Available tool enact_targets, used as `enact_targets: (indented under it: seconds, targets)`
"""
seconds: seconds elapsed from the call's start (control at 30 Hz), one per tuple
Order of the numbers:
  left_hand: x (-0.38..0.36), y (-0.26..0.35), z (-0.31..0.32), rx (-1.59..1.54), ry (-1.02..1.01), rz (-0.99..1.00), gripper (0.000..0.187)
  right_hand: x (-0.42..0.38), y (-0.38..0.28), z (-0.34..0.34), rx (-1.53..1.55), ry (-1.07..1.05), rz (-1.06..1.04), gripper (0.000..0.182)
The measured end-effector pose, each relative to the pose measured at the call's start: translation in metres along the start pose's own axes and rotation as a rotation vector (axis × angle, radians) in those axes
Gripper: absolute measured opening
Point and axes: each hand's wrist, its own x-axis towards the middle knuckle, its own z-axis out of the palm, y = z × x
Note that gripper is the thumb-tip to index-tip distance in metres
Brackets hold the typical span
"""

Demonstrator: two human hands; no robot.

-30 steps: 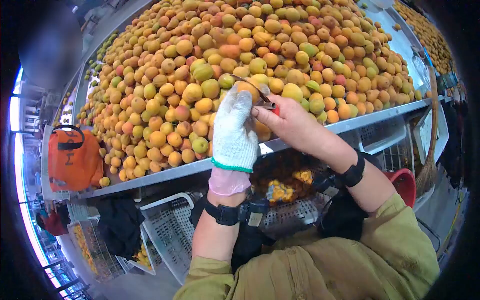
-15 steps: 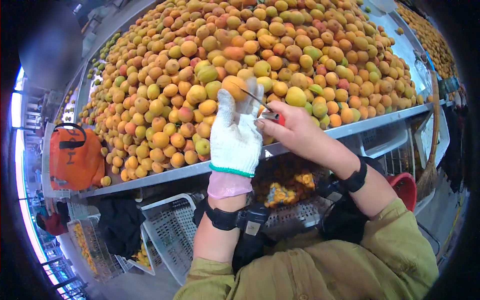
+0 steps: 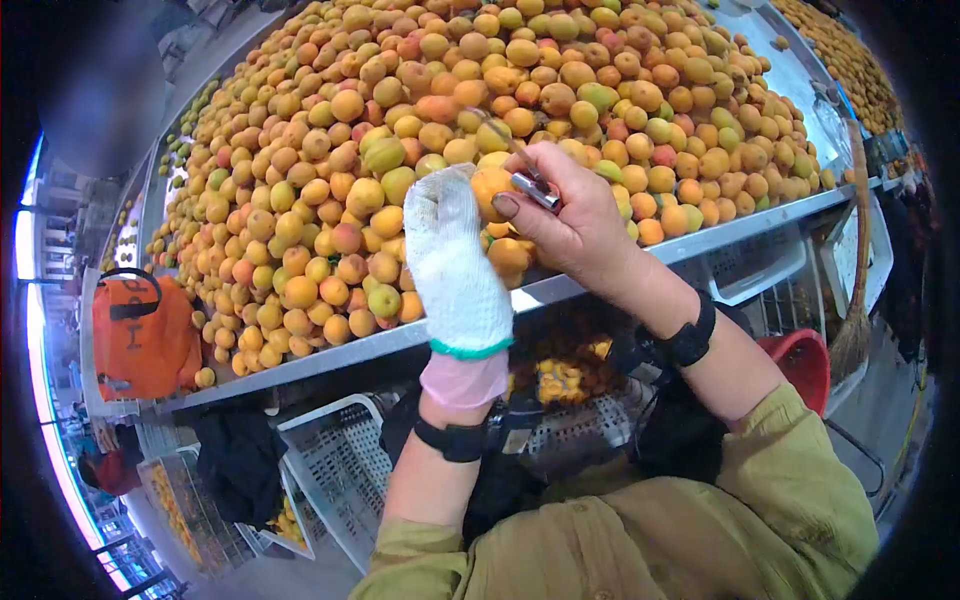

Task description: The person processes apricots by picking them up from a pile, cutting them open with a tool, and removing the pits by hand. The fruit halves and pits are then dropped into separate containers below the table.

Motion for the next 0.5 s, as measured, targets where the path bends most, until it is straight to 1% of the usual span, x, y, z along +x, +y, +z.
enact_targets:
  seconds: [0.03,0.1,0.13,0.27,0.33,0.37,0.43,0.5]
  targets:
    - [0.001,-0.008,-0.007,0.003,0.006,-0.003,0.030,-0.002,-0.003,0.001,0.004,-0.005,0.004,0.034]
    - [0.006,-0.023,-0.023,1.152,0.046,0.738,0.036,-0.003,-0.007,0.002,-0.047,-0.100,0.010,0.034]
    - [0.003,-0.028,-0.020,0.929,0.082,0.570,0.041,-0.003,-0.007,0.005,-0.013,-0.070,-0.031,0.034]
    - [0.003,-0.028,-0.016,0.903,0.091,0.563,0.042,-0.004,-0.016,0.011,0.089,-0.012,0.033,0.033]
    - [-0.002,-0.020,-0.004,0.450,0.166,0.320,0.040,-0.003,-0.019,0.007,0.024,-0.032,0.034,0.033]
    - [-0.002,-0.021,-0.005,0.452,0.164,0.317,0.040,-0.003,-0.021,0.007,0.025,-0.031,0.038,0.033]
    - [0.001,-0.025,-0.009,0.426,0.197,0.221,0.030,-0.004,-0.027,0.009,0.053,-0.050,0.138,0.033]
    - [0.004,-0.023,-0.009,0.437,0.185,0.259,0.026,-0.006,-0.027,0.014,0.113,-0.023,0.173,0.034]
